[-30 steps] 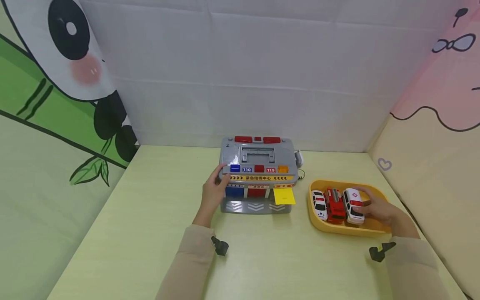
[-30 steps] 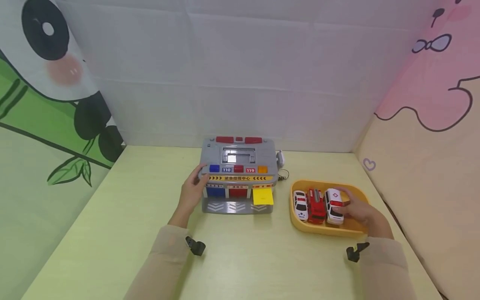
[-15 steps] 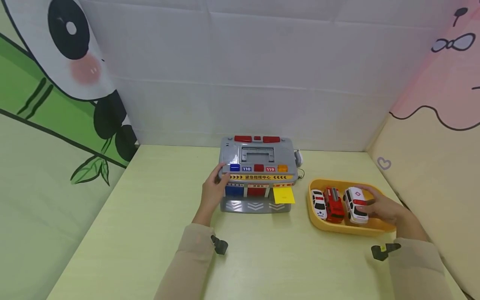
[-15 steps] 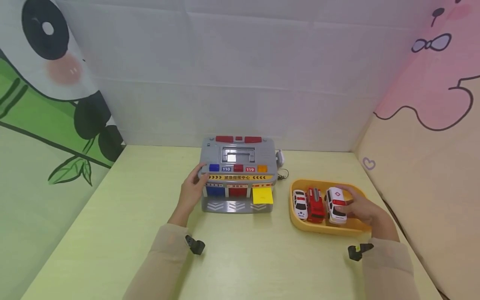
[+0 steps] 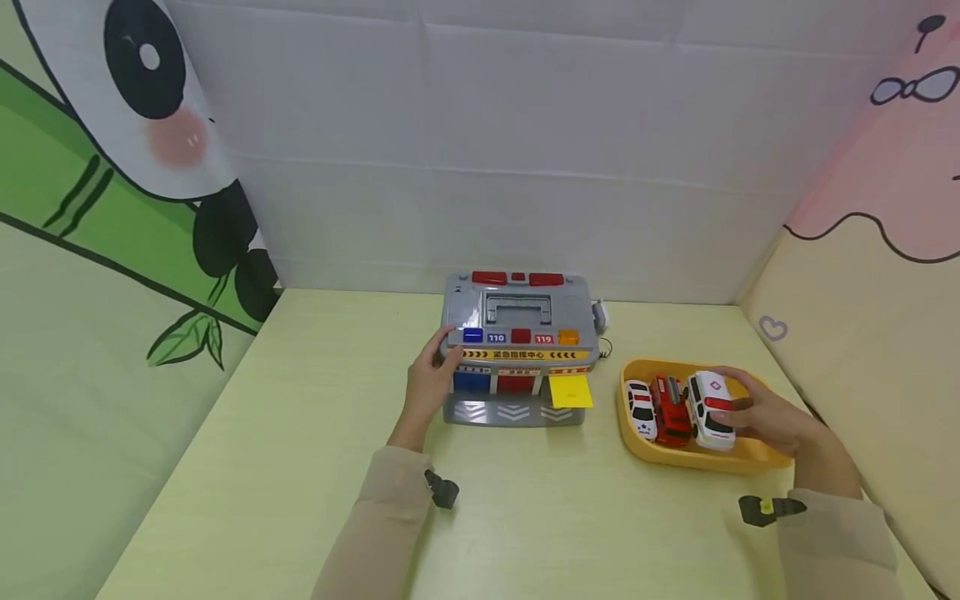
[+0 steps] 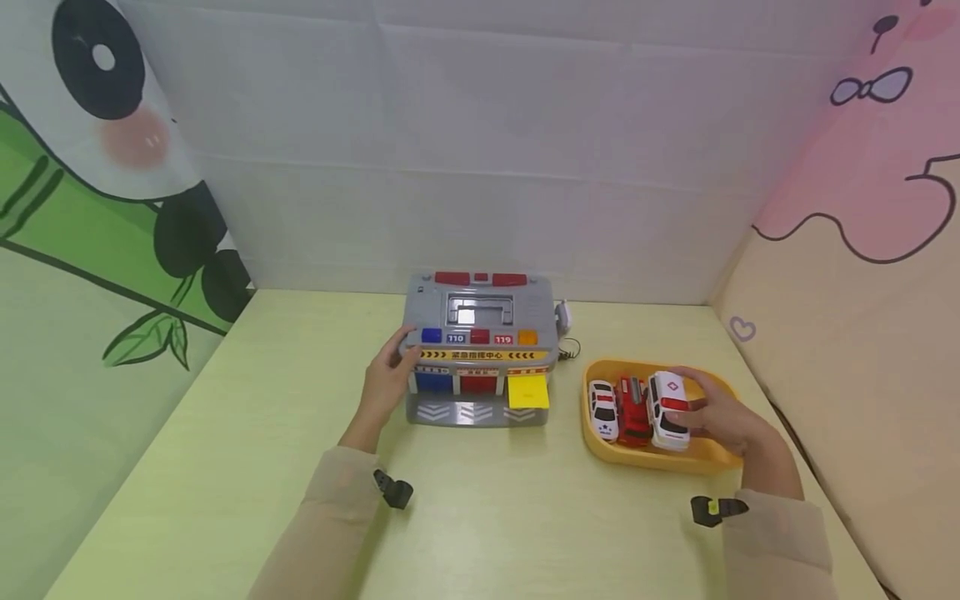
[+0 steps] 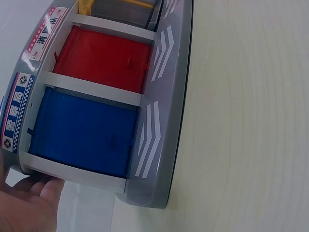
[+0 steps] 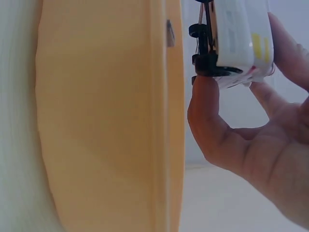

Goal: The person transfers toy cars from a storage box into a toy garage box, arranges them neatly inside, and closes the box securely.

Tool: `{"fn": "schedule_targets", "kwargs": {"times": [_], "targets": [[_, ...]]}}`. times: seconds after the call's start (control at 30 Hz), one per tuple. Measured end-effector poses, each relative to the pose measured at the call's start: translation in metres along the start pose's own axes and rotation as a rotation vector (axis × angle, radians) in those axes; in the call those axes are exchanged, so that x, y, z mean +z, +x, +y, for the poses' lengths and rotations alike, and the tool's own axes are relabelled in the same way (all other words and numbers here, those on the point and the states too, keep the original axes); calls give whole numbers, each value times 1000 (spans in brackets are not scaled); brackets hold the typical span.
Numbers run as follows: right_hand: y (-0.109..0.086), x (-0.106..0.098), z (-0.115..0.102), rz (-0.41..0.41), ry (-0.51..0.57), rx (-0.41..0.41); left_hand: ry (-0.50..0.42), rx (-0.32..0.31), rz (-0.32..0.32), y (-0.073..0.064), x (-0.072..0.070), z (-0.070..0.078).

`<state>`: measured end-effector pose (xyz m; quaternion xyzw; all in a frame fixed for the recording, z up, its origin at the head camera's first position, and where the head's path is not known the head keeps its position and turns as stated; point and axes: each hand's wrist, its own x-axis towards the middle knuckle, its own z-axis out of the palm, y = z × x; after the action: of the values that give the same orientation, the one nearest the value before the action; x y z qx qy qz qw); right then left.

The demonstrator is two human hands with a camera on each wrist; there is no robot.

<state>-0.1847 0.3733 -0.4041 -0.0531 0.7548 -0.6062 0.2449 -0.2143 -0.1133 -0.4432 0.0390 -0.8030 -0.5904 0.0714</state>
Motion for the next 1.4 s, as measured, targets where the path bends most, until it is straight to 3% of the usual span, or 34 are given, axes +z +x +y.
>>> {"fn": "schedule_targets", "kwargs": {"times": [0.47, 0.97, 1.4], "targets": [[-5, 33, -15, 56, -62, -39, 0, -1, 1, -1, 1, 0], [-6, 65, -21, 14, -24, -28, 2, -9, 1, -4, 2, 0], [5, 93, -26, 15, -62, -27, -4, -11, 3, -3, 0, 3]]}}
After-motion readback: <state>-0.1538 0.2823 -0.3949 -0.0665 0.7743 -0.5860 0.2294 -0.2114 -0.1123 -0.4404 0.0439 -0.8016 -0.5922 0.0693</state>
